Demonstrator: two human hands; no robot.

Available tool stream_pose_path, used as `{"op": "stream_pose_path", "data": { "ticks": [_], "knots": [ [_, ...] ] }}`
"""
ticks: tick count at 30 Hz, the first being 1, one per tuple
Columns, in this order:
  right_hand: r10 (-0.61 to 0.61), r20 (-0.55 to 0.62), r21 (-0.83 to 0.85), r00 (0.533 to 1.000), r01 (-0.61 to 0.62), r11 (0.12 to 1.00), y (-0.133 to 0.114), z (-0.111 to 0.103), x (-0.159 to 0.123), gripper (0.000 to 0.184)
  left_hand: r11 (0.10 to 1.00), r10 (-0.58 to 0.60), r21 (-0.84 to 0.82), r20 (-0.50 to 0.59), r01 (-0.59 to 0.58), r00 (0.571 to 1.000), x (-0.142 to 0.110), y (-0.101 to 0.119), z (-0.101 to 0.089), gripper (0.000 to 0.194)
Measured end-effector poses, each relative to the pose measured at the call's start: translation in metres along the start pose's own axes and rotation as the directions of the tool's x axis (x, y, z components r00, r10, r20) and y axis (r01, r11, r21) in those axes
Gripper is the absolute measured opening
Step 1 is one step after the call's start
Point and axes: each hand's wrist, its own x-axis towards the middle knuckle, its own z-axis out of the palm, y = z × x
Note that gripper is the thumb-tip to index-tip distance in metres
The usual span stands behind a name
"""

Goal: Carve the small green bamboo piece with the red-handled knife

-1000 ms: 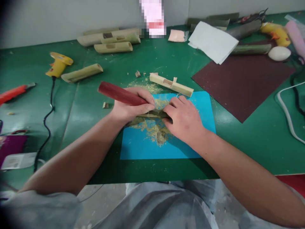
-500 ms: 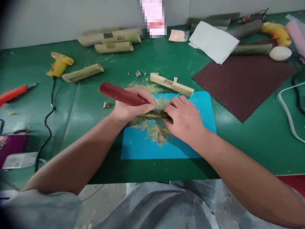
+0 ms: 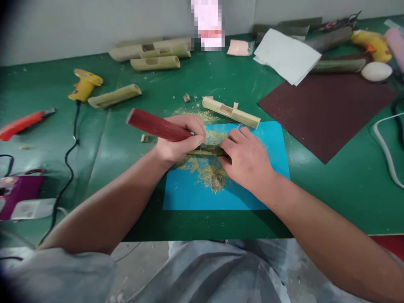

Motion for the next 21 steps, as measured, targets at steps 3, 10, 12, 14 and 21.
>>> {"op": "stream_pose_path", "data": {
  "ticks": [3, 10, 12, 14, 21],
  "knots": [
    [-0.007, -0.008, -0.001, 1.0, 0.007, 1.0, 0.001, 0.0003, -0.0005, 0.009, 0.997, 0.08, 0.02, -0.016, -0.08, 0.997, -0.0016, -0.0007, 0.0003, 0.02],
    [-0.012, 0.0, -0.001, 1.0, 0.012, 1.0, 0.0016, 0.0007, -0.0007, 0.009, 0.991, 0.12, 0.076, -0.101, -0.113, 0.988, -0.0049, -0.0052, 0.0012, 0.028],
    [-0.012, 0.007, -0.003, 1.0, 0.012, 1.0, 0.0019, 0.0002, -0.0007, 0.01, 0.99, 0.133, 0.071, -0.11, -0.126, 0.985, -0.0051, -0.006, 0.0015, 0.029],
    [-0.011, 0.011, -0.002, 1.0, 0.012, 1.0, 0.0023, -0.0002, -0.0007, 0.01, 0.986, 0.16, 0.054, -0.11, -0.155, 0.981, -0.0051, -0.0063, 0.0017, 0.029],
    [0.006, 0.032, 0.024, 0.999, -0.007, 1.0, 0.002, -0.0015, 0.0, 0.01, 0.986, 0.164, 0.0, -0.132, -0.165, 0.978, -0.0071, -0.0098, 0.0024, 0.028]
  ]
}}
